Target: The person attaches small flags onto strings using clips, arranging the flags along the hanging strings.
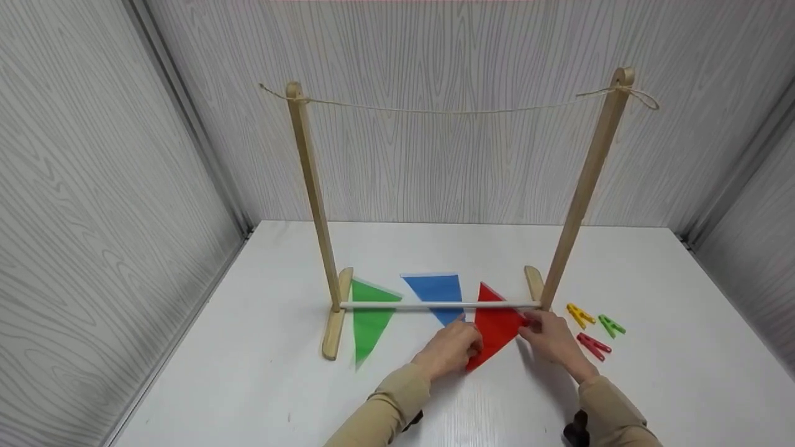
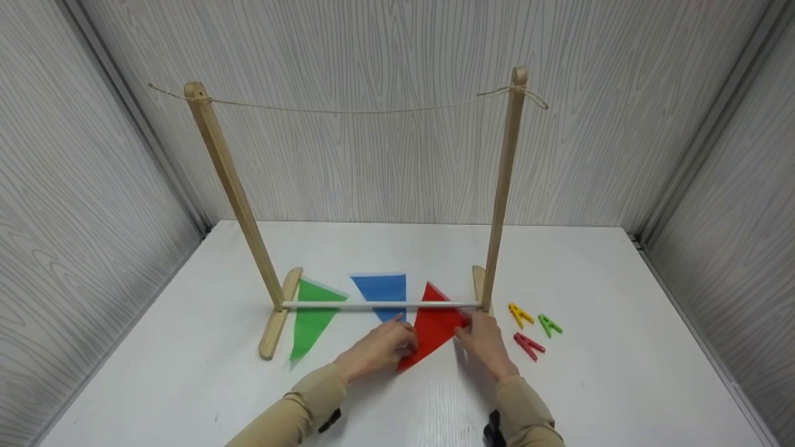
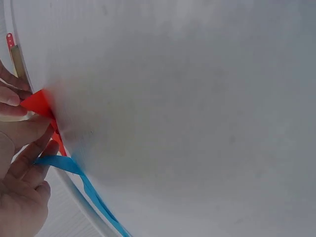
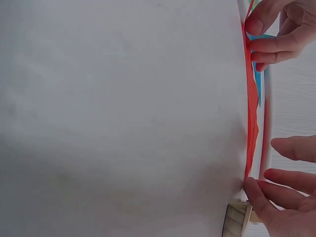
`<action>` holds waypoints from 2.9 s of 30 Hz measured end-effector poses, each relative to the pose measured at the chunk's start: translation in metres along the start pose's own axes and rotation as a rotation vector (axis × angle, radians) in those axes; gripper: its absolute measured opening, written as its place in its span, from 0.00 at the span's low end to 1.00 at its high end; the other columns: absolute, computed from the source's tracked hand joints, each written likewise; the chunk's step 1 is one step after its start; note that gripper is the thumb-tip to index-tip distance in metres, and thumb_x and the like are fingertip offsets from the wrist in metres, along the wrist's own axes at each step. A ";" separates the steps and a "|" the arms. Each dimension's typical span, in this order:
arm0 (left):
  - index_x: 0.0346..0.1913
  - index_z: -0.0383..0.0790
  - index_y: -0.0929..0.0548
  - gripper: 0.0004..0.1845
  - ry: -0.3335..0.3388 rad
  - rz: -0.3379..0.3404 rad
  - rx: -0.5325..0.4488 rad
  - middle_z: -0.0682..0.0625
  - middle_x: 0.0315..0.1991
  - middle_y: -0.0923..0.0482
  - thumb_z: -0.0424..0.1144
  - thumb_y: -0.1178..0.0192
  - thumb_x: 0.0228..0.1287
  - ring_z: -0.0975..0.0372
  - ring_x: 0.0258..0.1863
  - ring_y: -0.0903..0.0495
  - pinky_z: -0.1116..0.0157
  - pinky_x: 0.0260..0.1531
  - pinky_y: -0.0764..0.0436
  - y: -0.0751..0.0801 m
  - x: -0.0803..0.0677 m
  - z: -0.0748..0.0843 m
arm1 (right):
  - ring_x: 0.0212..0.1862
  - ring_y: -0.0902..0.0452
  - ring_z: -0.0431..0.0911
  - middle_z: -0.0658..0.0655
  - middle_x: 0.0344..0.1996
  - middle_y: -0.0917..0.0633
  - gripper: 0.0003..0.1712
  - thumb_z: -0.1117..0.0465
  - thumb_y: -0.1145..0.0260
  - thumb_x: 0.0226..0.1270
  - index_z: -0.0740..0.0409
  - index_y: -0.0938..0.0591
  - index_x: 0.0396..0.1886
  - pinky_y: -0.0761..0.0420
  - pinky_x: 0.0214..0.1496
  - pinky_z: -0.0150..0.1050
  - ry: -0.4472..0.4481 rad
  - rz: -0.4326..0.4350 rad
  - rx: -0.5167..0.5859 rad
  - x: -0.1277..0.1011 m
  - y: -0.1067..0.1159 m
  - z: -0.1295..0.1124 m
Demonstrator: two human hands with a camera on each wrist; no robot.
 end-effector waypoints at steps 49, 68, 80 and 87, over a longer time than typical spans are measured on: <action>0.61 0.46 0.22 0.23 -0.111 0.056 -0.064 0.51 0.63 0.22 0.32 0.32 0.64 0.59 0.67 0.26 0.66 0.64 0.22 0.006 -0.005 -0.003 | 0.34 0.24 0.47 0.62 0.38 0.15 0.24 0.70 0.35 0.62 0.69 0.24 0.59 0.19 0.36 0.35 -0.071 0.099 0.074 0.008 0.001 0.007; 0.75 0.44 0.37 0.34 0.009 0.218 -0.201 0.46 0.72 0.34 0.45 0.38 0.72 0.51 0.76 0.37 0.51 0.76 0.35 0.018 -0.008 -0.025 | 0.47 0.20 0.52 0.62 0.44 0.18 0.31 0.74 0.38 0.65 0.62 0.27 0.69 0.27 0.47 0.15 0.108 0.383 0.194 0.004 0.034 -0.010; 0.77 0.39 0.42 0.35 0.101 0.161 -0.441 0.42 0.76 0.39 0.51 0.46 0.76 0.50 0.77 0.40 0.47 0.75 0.34 0.016 -0.008 -0.033 | 0.45 0.19 0.40 0.64 0.45 0.17 0.34 0.76 0.39 0.68 0.59 0.30 0.73 0.24 0.51 0.16 0.196 0.376 0.361 0.001 0.034 -0.021; 0.78 0.40 0.43 0.37 0.131 0.119 -0.536 0.43 0.77 0.40 0.55 0.47 0.75 0.49 0.77 0.41 0.44 0.74 0.35 0.014 -0.007 -0.034 | 0.45 0.19 0.30 0.67 0.48 0.17 0.34 0.79 0.39 0.66 0.60 0.29 0.72 0.22 0.53 0.18 0.269 0.390 0.474 -0.002 0.036 -0.028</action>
Point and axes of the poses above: each hand's wrist, its own x-axis towards the middle knuckle, its own y-axis out of the back of the hand, z = x × y, the point moved 8 cm from there along x, towards the middle knuckle
